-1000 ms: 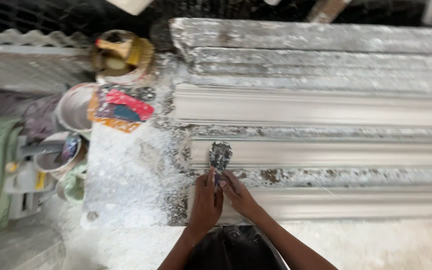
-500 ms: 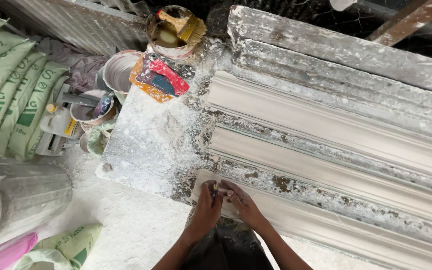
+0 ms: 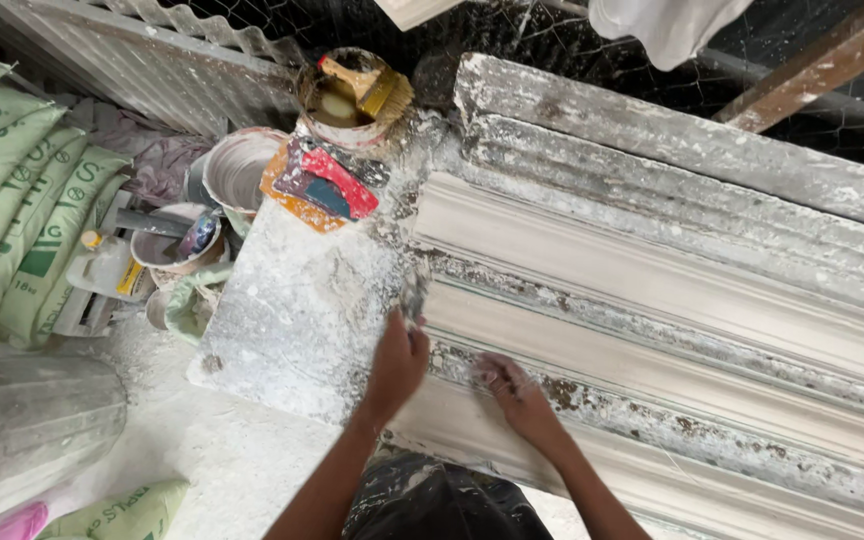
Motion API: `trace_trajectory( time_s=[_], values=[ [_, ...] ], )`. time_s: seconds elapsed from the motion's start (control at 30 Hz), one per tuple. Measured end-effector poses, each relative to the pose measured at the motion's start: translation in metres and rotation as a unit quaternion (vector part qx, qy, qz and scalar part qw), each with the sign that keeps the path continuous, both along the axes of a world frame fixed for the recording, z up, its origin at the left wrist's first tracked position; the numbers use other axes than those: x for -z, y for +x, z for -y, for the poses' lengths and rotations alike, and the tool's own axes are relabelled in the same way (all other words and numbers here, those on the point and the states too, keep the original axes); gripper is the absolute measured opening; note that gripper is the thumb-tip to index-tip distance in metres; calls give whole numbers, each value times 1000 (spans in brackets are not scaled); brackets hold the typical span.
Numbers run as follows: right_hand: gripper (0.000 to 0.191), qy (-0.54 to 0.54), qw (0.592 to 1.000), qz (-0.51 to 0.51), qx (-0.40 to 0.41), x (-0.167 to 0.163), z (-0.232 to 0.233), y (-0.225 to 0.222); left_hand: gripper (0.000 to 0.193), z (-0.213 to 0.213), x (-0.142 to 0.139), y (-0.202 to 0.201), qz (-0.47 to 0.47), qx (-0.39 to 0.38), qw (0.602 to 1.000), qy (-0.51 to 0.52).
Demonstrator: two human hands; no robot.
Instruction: The person uses a small hand scraper to remove dried plaster residue from the grooved profiles of decorative cornice molding strips, working along each strip section by section and brushing loosened debris away with their free hand.
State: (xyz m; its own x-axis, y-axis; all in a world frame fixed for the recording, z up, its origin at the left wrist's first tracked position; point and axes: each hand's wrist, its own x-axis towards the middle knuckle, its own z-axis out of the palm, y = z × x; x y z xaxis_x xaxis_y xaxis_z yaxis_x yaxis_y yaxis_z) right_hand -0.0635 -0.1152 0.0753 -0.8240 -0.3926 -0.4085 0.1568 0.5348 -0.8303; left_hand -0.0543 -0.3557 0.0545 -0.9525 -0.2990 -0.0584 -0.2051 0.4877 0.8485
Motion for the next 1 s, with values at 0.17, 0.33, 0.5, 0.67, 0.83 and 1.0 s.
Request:
trace_trajectory(
  time_s=[0.17,0.33,0.5,0.67,0.83,1.0],
  values=[
    [39,5,988,-156,21,2,34,-80,26,64,6,-93,49,35,985,-163],
    [36,87,954,-284,-47,4,109,-175,28,76,24,-122,144,154,938,-275],
    [40,203,947,-208,-134,-8,190,-250,21,88,33,-135,147,196,928,-282],
    [32,344,915,-76,-197,-10,242,-293,20,95,26,-156,205,195,932,-226],
    [37,218,954,-33,-202,-1,237,-312,26,90,33,-182,255,202,930,-171],
    [34,56,993,46,-93,12,209,-304,29,113,50,-212,232,266,922,-159]
  ],
)
